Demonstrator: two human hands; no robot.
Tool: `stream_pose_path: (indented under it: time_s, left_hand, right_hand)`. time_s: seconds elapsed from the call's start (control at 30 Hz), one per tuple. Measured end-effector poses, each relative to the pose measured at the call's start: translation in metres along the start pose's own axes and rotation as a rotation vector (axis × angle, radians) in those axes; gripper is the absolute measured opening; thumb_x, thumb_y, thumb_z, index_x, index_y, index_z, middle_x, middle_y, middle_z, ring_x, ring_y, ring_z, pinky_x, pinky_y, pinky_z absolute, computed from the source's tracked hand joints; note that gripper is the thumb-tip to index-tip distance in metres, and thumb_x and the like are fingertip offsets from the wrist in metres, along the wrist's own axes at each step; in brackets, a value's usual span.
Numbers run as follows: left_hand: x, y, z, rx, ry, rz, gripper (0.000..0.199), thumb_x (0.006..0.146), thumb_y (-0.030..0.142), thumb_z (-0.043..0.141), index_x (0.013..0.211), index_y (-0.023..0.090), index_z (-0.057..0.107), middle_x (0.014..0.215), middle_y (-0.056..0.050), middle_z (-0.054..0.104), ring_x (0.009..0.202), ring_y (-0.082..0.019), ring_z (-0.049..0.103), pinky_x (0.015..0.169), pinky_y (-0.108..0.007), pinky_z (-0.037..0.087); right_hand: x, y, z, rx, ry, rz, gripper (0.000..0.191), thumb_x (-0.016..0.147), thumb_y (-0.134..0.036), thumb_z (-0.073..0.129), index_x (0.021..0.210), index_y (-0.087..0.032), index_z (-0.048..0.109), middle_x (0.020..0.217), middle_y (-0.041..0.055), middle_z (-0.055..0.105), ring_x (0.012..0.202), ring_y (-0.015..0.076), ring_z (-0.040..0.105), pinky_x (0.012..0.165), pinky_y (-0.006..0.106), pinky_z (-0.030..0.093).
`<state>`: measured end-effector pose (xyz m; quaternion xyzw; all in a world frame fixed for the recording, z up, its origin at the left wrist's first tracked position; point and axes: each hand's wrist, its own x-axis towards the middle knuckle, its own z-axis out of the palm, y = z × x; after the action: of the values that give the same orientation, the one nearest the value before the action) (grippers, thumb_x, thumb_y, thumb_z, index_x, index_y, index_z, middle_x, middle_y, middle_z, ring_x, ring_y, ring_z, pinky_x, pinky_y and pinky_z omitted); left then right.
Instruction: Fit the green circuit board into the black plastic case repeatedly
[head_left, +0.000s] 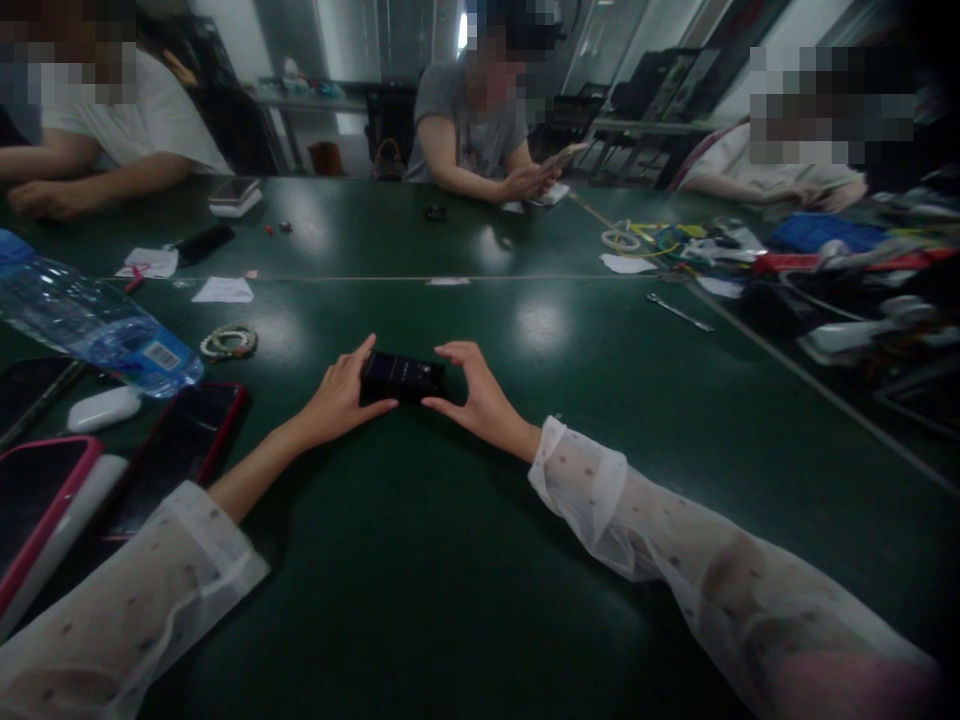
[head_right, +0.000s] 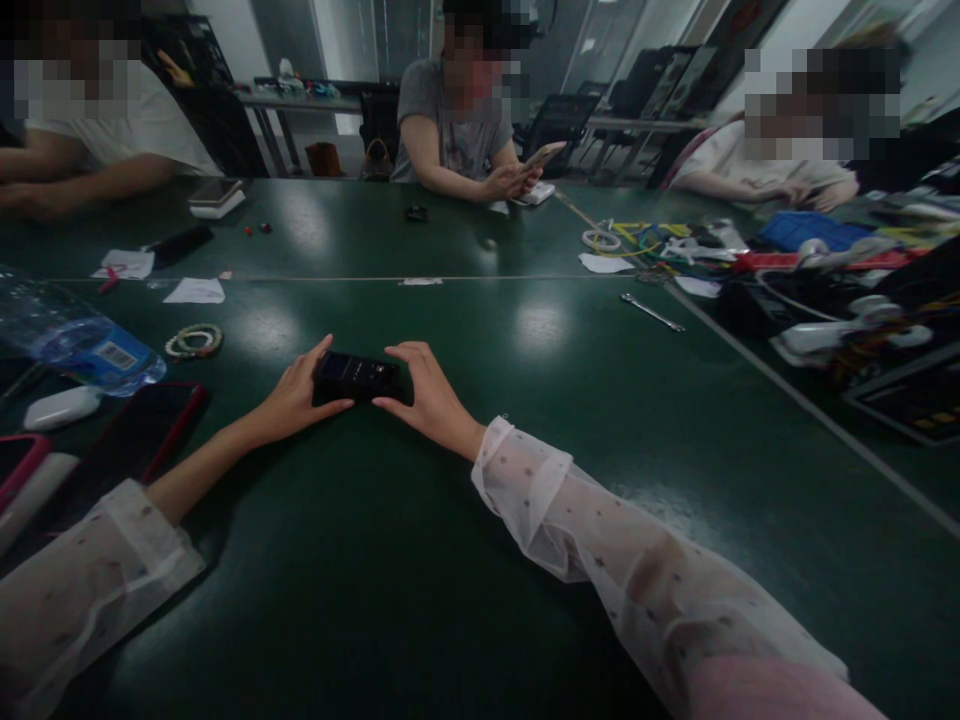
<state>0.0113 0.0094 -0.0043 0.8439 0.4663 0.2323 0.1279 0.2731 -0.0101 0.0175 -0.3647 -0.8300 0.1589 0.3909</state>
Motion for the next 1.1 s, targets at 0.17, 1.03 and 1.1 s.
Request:
stream_pose_path:
  time_s: [0.17,1.03,1.1]
  left_hand:
    - [0.0,0.0,0.0,0.017,-0.008,0.007,0.097,0.081,0.06,0.061,0.152,0.022,0.007,0.15,-0.018,0.032,0.128,-0.037,0.039,0.102,-0.053,0.036]
    - [0.0,-0.001,0.0,-0.019,-0.014,0.016,0.087,0.083,0.057,0.061,0.15,0.024,0.017,0.146,-0.015,0.038,0.128,-0.035,0.039,0.102,-0.053,0.036]
    - [0.001,-0.001,0.0,-0.021,-0.005,0.02,0.085,0.083,0.056,0.061,0.149,0.023,0.018,0.146,-0.015,0.038,0.128,-0.034,0.039,0.102,-0.053,0.035]
  right_hand:
    - [0.0,0.004,0.004,-0.004,-0.123,-0.016,0.064,0.085,-0.031,0.065,0.139,-0.024,0.032,0.133,0.0121,0.047,0.126,0.0271,0.047,0.107,0.052,0.042]
    - [0.0,0.01,0.007,0.136,-0.126,0.097,0.056,0.083,-0.018,0.065,0.133,-0.023,0.039,0.125,0.0092,0.055,0.116,0.0245,0.057,0.1,0.05,0.049]
    - [0.0,0.011,0.007,0.144,-0.119,0.105,0.057,0.083,-0.019,0.065,0.133,-0.024,0.039,0.126,0.0093,0.054,0.116,0.0248,0.057,0.1,0.051,0.048]
